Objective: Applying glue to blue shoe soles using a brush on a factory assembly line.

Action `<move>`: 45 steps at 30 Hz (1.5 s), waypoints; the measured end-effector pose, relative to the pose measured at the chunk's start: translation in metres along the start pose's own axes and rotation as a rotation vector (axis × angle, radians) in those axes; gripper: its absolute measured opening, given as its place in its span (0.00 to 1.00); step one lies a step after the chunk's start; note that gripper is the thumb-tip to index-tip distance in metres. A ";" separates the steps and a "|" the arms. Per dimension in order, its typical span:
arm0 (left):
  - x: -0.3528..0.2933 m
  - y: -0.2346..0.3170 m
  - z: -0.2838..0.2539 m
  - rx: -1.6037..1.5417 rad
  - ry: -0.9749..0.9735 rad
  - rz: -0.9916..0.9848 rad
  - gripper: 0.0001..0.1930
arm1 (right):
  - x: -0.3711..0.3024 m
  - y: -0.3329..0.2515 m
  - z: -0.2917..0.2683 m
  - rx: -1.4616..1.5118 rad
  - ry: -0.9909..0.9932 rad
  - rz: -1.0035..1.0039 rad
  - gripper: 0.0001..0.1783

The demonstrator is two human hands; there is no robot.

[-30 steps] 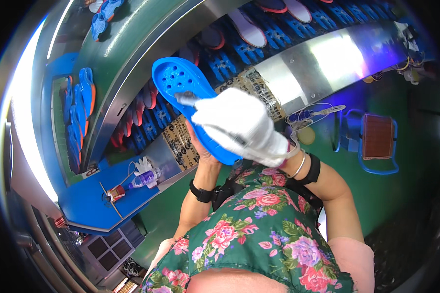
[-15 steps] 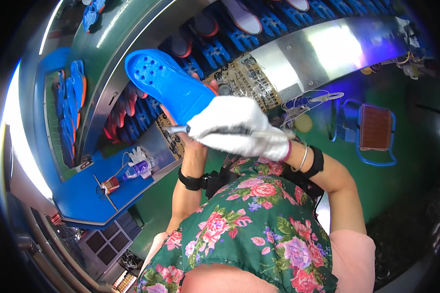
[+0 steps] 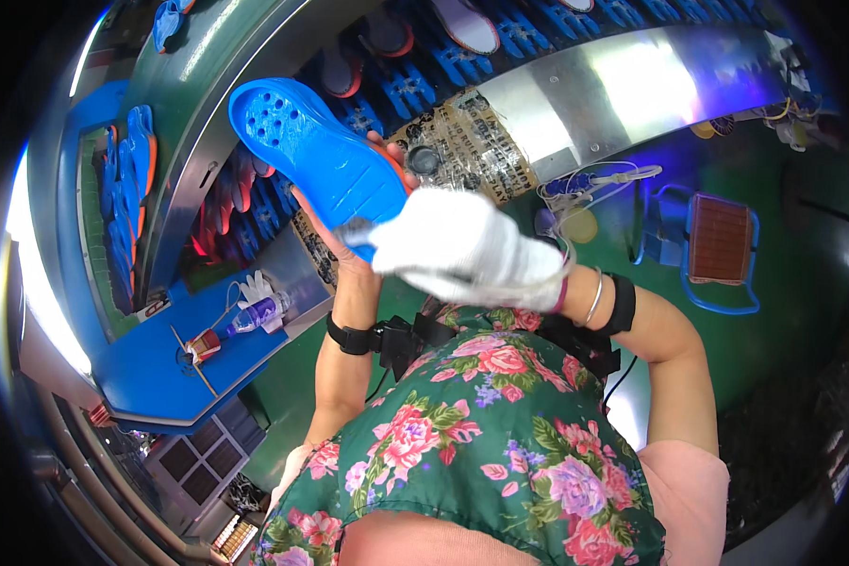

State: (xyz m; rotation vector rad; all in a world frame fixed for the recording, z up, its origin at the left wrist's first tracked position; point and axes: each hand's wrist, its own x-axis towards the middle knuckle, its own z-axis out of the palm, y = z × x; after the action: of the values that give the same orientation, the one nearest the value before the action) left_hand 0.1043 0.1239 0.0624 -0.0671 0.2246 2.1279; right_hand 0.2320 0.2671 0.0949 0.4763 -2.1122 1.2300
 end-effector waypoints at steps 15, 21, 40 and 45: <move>-0.004 0.018 -0.010 0.143 -0.093 -0.104 0.58 | -0.010 -0.020 -0.011 0.463 -0.026 0.373 0.08; 0.001 0.028 -0.001 0.252 0.008 -0.343 0.63 | -0.020 -0.016 -0.009 0.022 -0.082 0.021 0.16; 0.007 0.046 0.000 0.241 -0.023 -0.417 0.59 | -0.010 -0.017 -0.013 0.466 0.024 0.299 0.08; 0.003 0.040 0.001 0.244 -0.004 -0.306 0.59 | -0.007 -0.028 -0.015 0.710 -0.136 0.577 0.06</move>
State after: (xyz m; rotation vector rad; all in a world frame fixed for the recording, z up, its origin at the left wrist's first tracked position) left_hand 0.0689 0.1056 0.0685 0.0443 0.4416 1.7837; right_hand 0.2591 0.2660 0.1132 0.2416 -1.9300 2.3610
